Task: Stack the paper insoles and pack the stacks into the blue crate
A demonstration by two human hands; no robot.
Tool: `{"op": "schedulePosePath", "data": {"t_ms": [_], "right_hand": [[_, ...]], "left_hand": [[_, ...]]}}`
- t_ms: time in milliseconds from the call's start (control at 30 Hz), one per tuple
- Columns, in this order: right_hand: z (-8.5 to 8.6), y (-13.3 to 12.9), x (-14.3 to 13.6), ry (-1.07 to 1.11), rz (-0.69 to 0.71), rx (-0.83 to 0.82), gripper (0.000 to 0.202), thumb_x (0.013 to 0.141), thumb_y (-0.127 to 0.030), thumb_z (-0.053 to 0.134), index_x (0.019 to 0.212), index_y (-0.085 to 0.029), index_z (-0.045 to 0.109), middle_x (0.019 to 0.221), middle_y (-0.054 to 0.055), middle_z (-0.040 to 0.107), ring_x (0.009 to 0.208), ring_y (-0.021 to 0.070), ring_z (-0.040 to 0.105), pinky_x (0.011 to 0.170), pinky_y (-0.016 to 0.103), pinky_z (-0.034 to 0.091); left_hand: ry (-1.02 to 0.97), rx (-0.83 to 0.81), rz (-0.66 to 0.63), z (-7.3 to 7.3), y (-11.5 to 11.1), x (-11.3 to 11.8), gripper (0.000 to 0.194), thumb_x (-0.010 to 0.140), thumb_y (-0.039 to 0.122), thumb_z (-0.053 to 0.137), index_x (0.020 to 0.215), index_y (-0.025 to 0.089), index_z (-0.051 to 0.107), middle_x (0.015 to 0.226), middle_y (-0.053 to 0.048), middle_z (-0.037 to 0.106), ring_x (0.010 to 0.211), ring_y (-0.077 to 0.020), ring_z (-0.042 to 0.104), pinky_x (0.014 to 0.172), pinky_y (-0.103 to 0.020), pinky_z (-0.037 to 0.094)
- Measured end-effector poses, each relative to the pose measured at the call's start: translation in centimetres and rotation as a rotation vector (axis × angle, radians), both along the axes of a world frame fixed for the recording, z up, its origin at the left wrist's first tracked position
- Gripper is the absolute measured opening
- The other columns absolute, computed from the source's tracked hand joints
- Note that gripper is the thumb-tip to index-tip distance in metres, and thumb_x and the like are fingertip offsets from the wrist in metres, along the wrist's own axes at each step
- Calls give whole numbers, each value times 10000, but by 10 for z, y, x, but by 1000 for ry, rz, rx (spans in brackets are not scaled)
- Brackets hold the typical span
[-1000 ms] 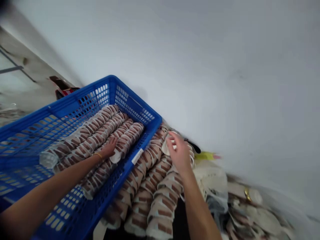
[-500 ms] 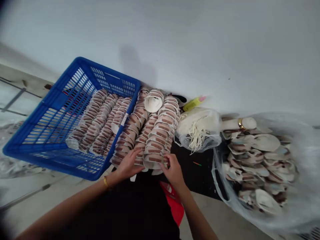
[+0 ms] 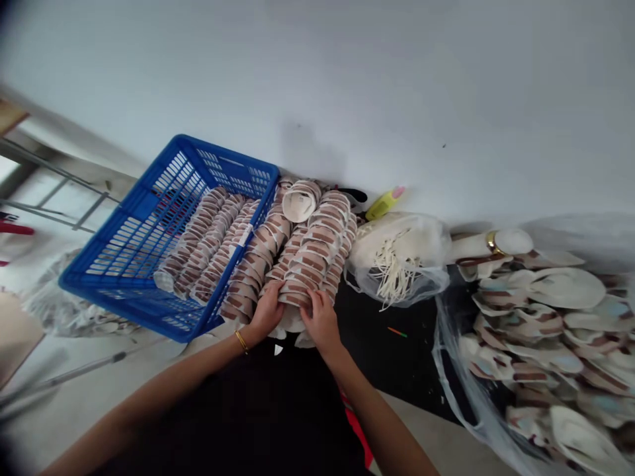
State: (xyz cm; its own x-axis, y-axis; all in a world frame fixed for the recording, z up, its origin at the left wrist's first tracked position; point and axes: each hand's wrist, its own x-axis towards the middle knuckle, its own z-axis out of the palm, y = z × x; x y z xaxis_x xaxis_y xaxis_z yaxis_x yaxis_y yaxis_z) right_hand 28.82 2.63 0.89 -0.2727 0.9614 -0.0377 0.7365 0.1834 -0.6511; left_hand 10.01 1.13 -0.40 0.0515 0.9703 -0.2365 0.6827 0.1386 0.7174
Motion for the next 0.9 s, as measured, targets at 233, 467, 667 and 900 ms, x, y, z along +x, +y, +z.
{"op": "schedulePosePath", "data": {"t_ms": [233, 467, 667, 900], "right_hand": [[7, -4, -9, -70, 8, -17, 503, 811, -240, 589, 1313, -216, 564, 1208, 137, 539, 1166, 311, 543, 994, 487, 511], [17, 0, -7, -187, 27, 47, 429, 773, -269, 678, 1195, -191, 659, 1457, 157, 384, 1305, 366, 408, 1098, 521, 383], [7, 13, 4, -199, 142, 71, 447, 751, -306, 716, 1172, -175, 648, 1531, 153, 382, 1303, 361, 419, 1085, 518, 382], [2, 36, 10, 22, 117, -4, 565, 696, -524, 778, 1118, -171, 649, 1377, 194, 507, 1291, 394, 460, 1088, 567, 389]], "left_hand": [[-51, -11, -5, -3, 6, -5, 590, 735, 29, 478, 1311, 155, 462, 1308, -142, 576, 1275, -268, 524, 1138, -409, 399], [-81, -25, -4, -10, 5, -7, 620, 701, 29, 483, 1306, 158, 443, 1305, -141, 558, 1267, -260, 521, 1125, -404, 407], [-76, -1, 8, -14, 6, -5, 584, 704, 12, 491, 1278, 109, 466, 1257, -154, 580, 1238, -278, 532, 1113, -408, 413], [-62, 19, 91, -19, 11, 1, 527, 728, -3, 482, 1243, 108, 507, 1202, -176, 618, 1162, -298, 580, 1048, -412, 457]]}}
